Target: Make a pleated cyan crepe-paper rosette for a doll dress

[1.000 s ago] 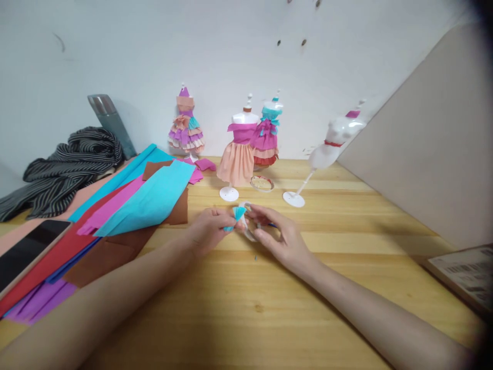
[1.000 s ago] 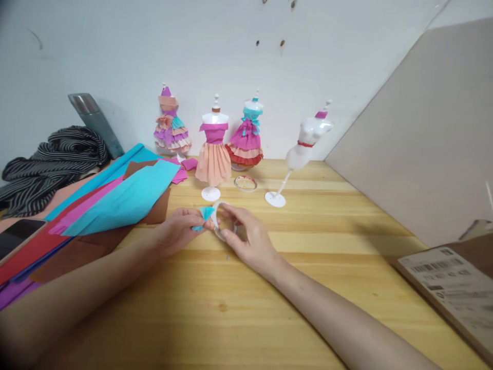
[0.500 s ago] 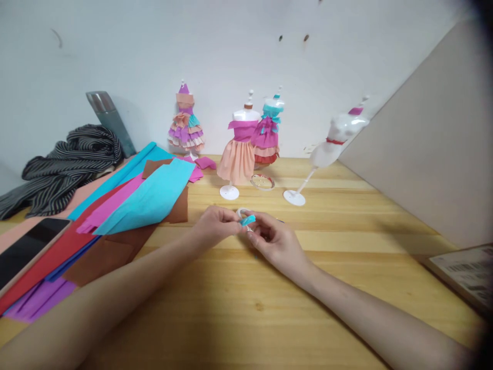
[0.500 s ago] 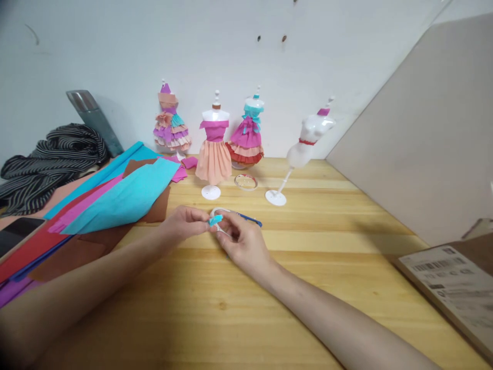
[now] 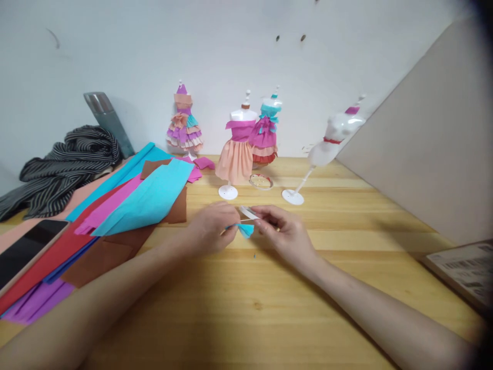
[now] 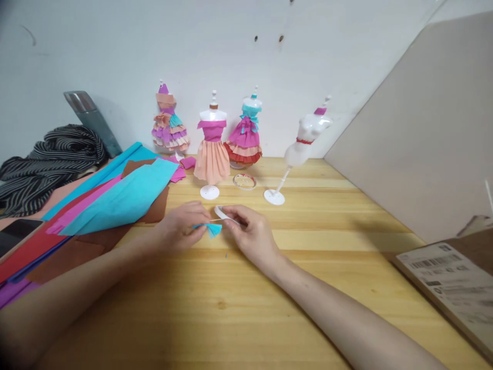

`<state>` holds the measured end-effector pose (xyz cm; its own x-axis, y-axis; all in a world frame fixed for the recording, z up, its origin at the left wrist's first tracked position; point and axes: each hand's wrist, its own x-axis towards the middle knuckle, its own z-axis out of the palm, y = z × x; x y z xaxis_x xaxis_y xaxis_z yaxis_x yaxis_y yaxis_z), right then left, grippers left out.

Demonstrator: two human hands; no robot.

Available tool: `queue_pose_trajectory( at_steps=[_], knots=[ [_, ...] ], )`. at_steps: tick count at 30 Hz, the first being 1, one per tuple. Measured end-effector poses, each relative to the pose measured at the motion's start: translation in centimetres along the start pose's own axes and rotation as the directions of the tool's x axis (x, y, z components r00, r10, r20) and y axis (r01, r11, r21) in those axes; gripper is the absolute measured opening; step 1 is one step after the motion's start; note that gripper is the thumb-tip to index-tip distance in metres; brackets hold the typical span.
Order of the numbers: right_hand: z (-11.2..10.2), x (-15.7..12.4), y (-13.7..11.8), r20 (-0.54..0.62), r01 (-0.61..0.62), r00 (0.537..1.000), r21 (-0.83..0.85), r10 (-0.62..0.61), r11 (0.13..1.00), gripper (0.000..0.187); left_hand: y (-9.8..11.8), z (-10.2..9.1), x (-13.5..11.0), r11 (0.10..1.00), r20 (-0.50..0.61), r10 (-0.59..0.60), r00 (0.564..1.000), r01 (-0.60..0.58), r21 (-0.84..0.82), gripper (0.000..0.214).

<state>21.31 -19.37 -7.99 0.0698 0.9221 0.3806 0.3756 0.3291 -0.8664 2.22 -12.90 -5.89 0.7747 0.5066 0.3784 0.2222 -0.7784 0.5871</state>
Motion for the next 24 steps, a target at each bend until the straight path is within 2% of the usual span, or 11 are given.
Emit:
queue_pose_trajectory(
  at_steps=[1, 3, 5, 8, 11, 16, 19, 24],
  knots=[
    [-0.2, 0.2, 0.2, -0.009, -0.014, 1.0, 0.015, 0.015, 1.0, 0.021, -0.2, 0.0, 0.0, 0.992, 0.05, 0.077, 0.996, -0.081, 0.095, 0.017],
    [-0.3, 0.5, 0.7, -0.013, -0.037, 0.999, 0.038, 0.037, 0.999, 0.022, -0.6, 0.1, 0.0, 0.915, 0.127, 0.195, 0.973, -0.227, 0.333, 0.022],
    [-0.3, 0.5, 0.8, -0.006, -0.03, 1.0, 0.03, 0.03, 0.999, 0.022, -0.9, 0.5, -0.1, 0.822, 0.133, 0.239, 0.962, -0.273, 0.5, 0.024],
    [-0.1, 0.0, 0.5, 0.003, 0.037, 0.999, -0.057, -0.037, 0.998, 0.02, -1.1, 1.2, -0.4, 0.699, 0.086, 0.271, 0.959, -0.258, 0.667, 0.024],
    [0.3, -0.5, 0.0, 0.003, 0.136, 0.99, -0.194, -0.138, 0.972, 0.017, -0.8, 1.9, -0.6, 0.602, 0.054, 0.318, 0.946, -0.246, 0.76, 0.024],
    [0.6, -0.9, -0.4, 0.031, 0.342, 0.934, -0.374, -0.357, 0.862, 0.02, -0.3, 2.8, -0.8, 0.496, -0.056, 0.387, 0.92, -0.157, 0.854, 0.028],
    [0.9, -0.9, -0.4, 0.045, 0.407, 0.903, -0.41, -0.428, 0.816, 0.023, -0.1, 2.9, -1.0, 0.485, -0.099, 0.367, 0.925, -0.099, 0.869, 0.027],
    [1.2, -0.8, -0.5, 0.049, 0.443, 0.88, -0.441, -0.472, 0.781, 0.022, 0.0, 2.9, -1.3, 0.594, -0.114, 0.201, 0.973, -0.028, 0.804, 0.017]
  ],
)
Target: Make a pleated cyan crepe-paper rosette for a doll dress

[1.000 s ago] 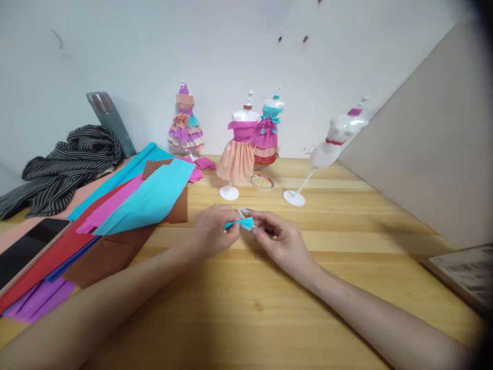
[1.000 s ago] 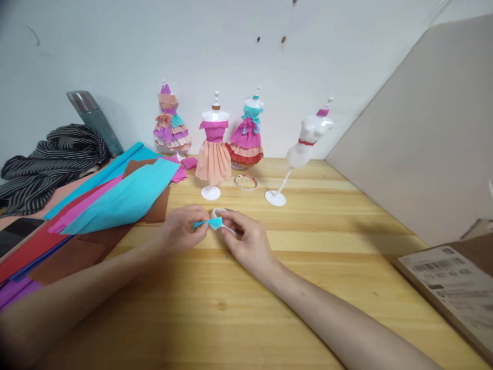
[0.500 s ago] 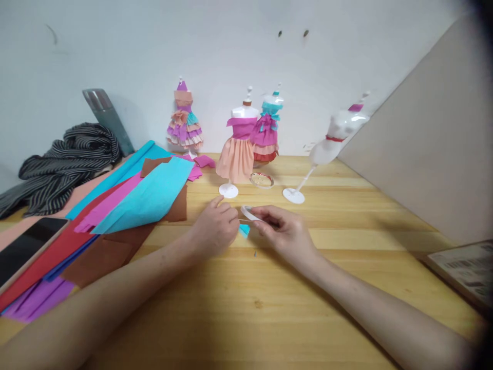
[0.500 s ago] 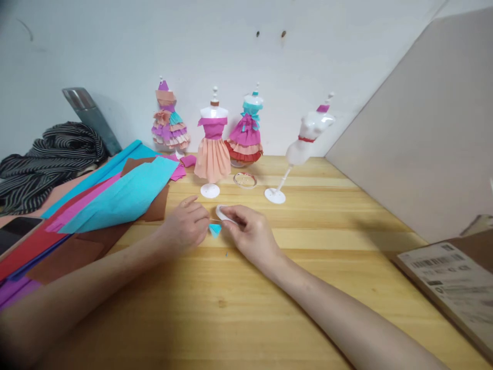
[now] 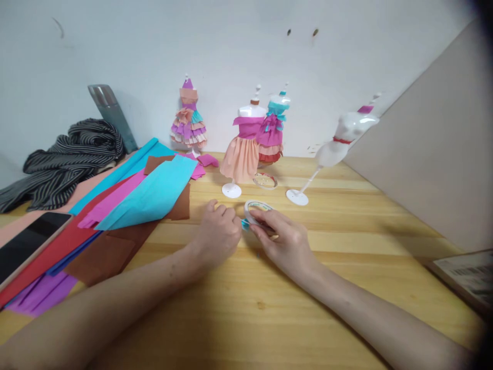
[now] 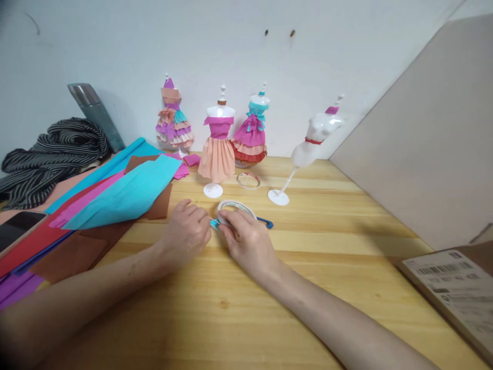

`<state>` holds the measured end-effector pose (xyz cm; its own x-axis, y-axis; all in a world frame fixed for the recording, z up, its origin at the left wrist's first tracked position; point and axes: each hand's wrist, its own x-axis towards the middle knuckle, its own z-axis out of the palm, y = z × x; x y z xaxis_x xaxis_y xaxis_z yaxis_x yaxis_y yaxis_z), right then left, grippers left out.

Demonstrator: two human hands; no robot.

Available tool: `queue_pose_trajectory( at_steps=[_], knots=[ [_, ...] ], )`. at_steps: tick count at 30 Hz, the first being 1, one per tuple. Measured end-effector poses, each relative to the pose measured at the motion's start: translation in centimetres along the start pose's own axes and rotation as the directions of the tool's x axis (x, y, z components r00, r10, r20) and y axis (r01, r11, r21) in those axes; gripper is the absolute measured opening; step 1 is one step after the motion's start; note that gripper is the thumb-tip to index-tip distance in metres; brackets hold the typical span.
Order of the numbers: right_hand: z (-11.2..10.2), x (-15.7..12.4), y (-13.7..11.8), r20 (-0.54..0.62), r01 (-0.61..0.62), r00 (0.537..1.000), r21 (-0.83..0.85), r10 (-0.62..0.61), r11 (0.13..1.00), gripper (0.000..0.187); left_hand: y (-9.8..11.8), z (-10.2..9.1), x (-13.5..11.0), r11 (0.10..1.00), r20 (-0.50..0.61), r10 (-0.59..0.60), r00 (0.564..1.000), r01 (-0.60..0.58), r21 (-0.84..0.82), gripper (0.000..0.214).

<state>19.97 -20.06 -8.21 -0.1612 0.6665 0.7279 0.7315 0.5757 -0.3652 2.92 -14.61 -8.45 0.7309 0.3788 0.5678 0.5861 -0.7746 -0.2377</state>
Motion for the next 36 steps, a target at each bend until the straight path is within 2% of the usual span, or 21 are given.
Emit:
queue_pose_trajectory(
  at_steps=[3, 9, 13, 17, 20, 22, 27, 31, 36],
  knots=[
    [-0.1, 0.1, 0.2, 0.002, 0.012, 1.0, -0.015, -0.012, 1.0, 0.02, 0.1, 0.0, 0.0, 1.0, 0.049, -0.005, 0.999, 0.006, -0.024, 0.017],
    [-0.3, 0.0, 1.2, 0.003, -0.027, 1.0, -0.029, 0.027, 0.999, 0.021, -0.3, 0.2, -0.1, 0.997, 0.166, 0.067, 0.984, -0.059, -0.055, 0.015],
    [-0.7, 0.2, 1.7, -0.041, -0.037, 0.999, -0.031, 0.036, 0.999, 0.02, -0.7, 0.1, -0.1, 0.994, 0.239, 0.057, 0.969, -0.032, -0.108, 0.017],
    [-0.9, 0.3, 1.7, -0.033, -0.043, 0.999, -0.03, 0.042, 0.999, 0.02, -0.5, -0.1, 0.1, 0.987, 0.152, 0.063, 0.986, -0.039, -0.154, 0.018],
    [-0.9, 0.2, 1.4, -0.014, -0.054, 0.998, -0.01, 0.054, 0.999, 0.019, -0.4, 0.0, 0.2, 0.995, 0.055, 0.042, 0.998, -0.037, -0.096, 0.018],
    [-0.8, 0.2, 1.2, -0.004, -0.064, 0.998, 0.01, 0.064, 0.998, 0.019, -0.4, 0.2, 0.2, 0.997, 0.028, 0.039, 0.999, -0.037, -0.067, 0.016],
    [-0.3, 0.0, 0.6, 0.016, -0.064, 0.998, 0.034, 0.064, 0.997, 0.02, -0.5, 0.6, 0.0, 0.995, 0.061, 0.055, 0.997, -0.049, -0.09, 0.017],
    [-0.1, -0.1, 0.5, 0.019, -0.046, 0.999, 0.012, 0.046, 0.999, 0.019, -0.5, 0.6, -0.1, 0.99, 0.139, 0.079, 0.987, -0.063, -0.123, 0.017],
    [0.1, -0.2, 0.5, 0.028, -0.024, 0.999, -0.012, 0.024, 1.0, 0.018, -0.6, 0.4, 0.1, 0.984, 0.18, 0.069, 0.981, -0.038, -0.172, 0.017]
  ],
)
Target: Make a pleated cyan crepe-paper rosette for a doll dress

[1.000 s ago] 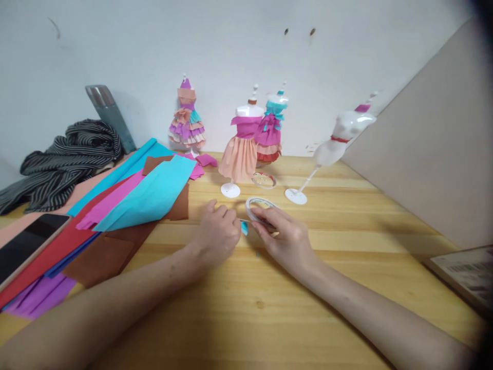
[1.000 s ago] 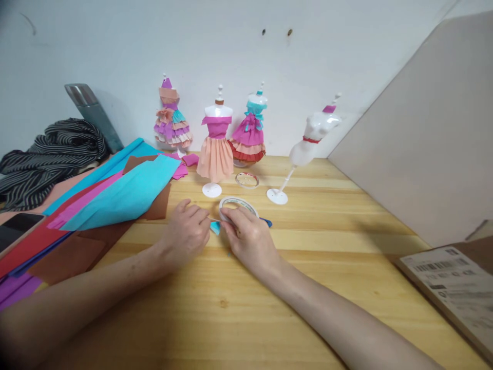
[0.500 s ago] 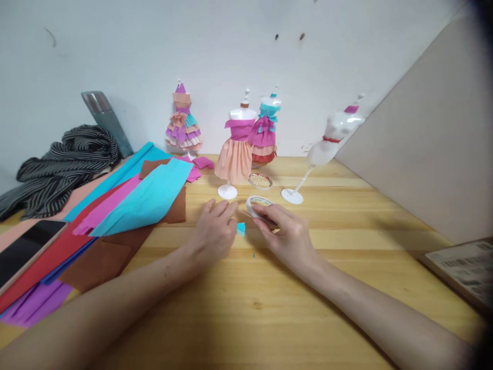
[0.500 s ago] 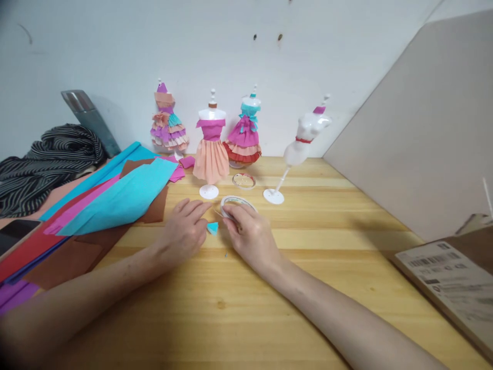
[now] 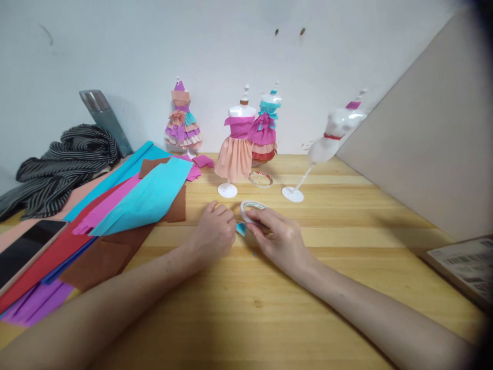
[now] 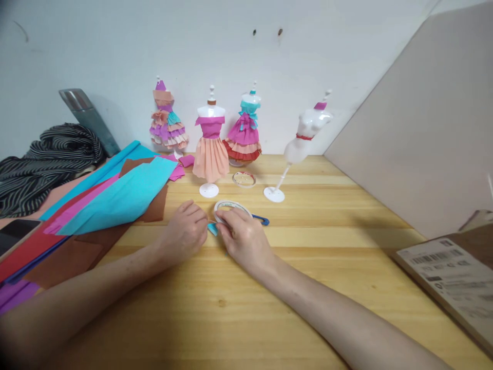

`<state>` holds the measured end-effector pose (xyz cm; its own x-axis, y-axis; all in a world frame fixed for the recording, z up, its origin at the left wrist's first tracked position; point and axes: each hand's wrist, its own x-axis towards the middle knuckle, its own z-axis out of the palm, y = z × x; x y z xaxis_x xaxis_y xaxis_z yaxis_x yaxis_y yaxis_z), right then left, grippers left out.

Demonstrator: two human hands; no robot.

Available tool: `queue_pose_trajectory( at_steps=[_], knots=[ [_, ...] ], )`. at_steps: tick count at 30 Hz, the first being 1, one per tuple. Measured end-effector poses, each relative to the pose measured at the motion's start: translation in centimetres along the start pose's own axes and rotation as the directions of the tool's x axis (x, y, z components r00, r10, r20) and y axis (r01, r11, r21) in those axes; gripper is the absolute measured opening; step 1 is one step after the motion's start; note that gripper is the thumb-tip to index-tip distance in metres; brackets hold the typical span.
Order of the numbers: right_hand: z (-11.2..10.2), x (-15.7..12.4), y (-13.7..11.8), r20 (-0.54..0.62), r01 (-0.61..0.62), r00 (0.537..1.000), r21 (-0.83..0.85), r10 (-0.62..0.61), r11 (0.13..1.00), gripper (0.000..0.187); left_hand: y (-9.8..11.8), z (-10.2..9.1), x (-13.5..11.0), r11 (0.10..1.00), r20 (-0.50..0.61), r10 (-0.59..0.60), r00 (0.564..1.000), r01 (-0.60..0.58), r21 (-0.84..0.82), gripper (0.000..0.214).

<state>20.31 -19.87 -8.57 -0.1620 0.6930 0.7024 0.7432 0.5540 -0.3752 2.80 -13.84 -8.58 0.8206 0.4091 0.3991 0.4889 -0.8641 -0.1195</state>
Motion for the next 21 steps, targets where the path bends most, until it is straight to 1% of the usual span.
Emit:
queue_pose_trajectory(
  at_steps=[5, 11, 16, 21],
  knots=[
    [0.2, -0.1, -0.4, 0.008, 0.052, 0.999, -0.032, -0.052, 0.998, 0.016, 0.3, -0.4, 0.3, 0.996, 0.054, -0.083, 0.995, 0.084, -0.015, 0.019],
    [0.6, -0.2, -0.8, 0.053, 0.097, 0.994, -0.091, -0.092, 0.991, 0.019, 1.0, -0.6, 0.4, 0.979, 0.062, -0.204, 0.977, 0.202, 0.027, 0.016],
    [1.1, -0.3, -0.6, 0.067, 0.126, 0.991, -0.144, -0.117, 0.982, 0.019, 1.1, -0.6, 0.6, 0.935, 0.112, -0.345, 0.932, 0.352, -0.043, 0.017],
    [1.2, -0.4, -0.6, 0.07, 0.159, 0.987, -0.205, -0.148, 0.966, 0.02, 1.0, -0.5, 0.8, 0.898, 0.133, -0.423, 0.896, 0.434, -0.074, 0.017]
  ],
)
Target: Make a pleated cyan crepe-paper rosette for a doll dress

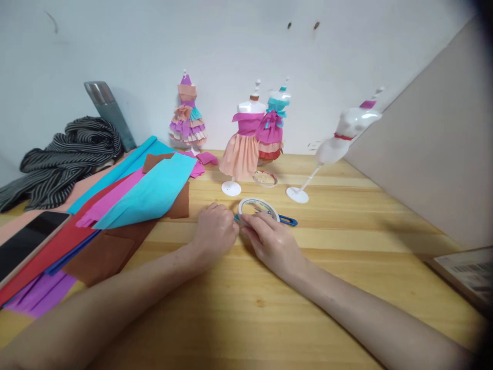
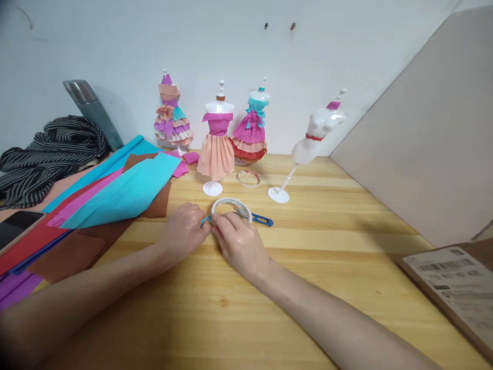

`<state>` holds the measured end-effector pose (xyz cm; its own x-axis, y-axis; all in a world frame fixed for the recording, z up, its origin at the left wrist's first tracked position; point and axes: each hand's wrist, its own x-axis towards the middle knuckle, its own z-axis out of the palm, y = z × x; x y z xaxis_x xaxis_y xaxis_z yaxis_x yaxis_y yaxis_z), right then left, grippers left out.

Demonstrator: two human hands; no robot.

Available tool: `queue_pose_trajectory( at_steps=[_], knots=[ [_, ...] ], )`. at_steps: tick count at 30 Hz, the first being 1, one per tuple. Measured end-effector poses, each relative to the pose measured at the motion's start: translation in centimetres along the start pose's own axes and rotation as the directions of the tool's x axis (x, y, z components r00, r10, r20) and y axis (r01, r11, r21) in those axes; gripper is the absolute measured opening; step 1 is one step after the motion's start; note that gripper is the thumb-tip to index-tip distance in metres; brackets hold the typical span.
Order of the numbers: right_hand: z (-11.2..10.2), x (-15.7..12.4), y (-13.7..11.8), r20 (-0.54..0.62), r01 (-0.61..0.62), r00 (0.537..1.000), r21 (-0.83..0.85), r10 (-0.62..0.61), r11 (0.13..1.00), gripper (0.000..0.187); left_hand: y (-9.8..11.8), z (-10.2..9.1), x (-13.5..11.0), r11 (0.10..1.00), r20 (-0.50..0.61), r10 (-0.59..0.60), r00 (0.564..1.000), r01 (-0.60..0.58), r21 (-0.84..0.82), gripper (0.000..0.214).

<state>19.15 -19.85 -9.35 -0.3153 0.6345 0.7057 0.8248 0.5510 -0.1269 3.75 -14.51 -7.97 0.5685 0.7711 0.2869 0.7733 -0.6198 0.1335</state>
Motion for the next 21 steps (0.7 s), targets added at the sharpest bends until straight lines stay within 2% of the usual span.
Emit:
queue_pose_trajectory(
  at_steps=[3, 7, 13, 18, 21],
  knots=[
    [0.0, 0.1, -0.1, 0.01, 0.012, 1.0, 0.022, -0.012, 1.0, 0.021, -0.1, 0.2, 0.1, 1.0, -0.022, -0.017, 1.0, 0.017, 0.002, 0.017],
    [0.0, 0.1, -0.1, 0.006, 0.019, 1.0, 0.062, -0.019, 0.998, 0.021, -0.4, 0.6, 0.1, 1.0, -0.103, 0.021, 0.994, -0.02, 0.016, 0.021],
    [-0.1, 0.3, 0.2, -0.022, 0.079, 0.996, -0.122, -0.082, 0.989, 0.015, -0.4, 0.2, -0.4, 0.981, -0.139, 0.145, 0.98, -0.124, 0.147, 0.015],
    [-0.3, 0.5, 0.0, 0.013, 0.042, 0.999, -0.125, -0.041, 0.991, 0.016, 0.0, -0.7, -0.3, 0.945, -0.257, 0.23, 0.939, -0.152, 0.291, 0.021],
    [-0.5, 0.6, -0.1, 0.016, 0.011, 1.0, -0.093, -0.009, 0.996, 0.019, 0.1, -0.9, -0.2, 0.924, -0.377, 0.289, 0.88, -0.153, 0.349, 0.027]
  ],
)
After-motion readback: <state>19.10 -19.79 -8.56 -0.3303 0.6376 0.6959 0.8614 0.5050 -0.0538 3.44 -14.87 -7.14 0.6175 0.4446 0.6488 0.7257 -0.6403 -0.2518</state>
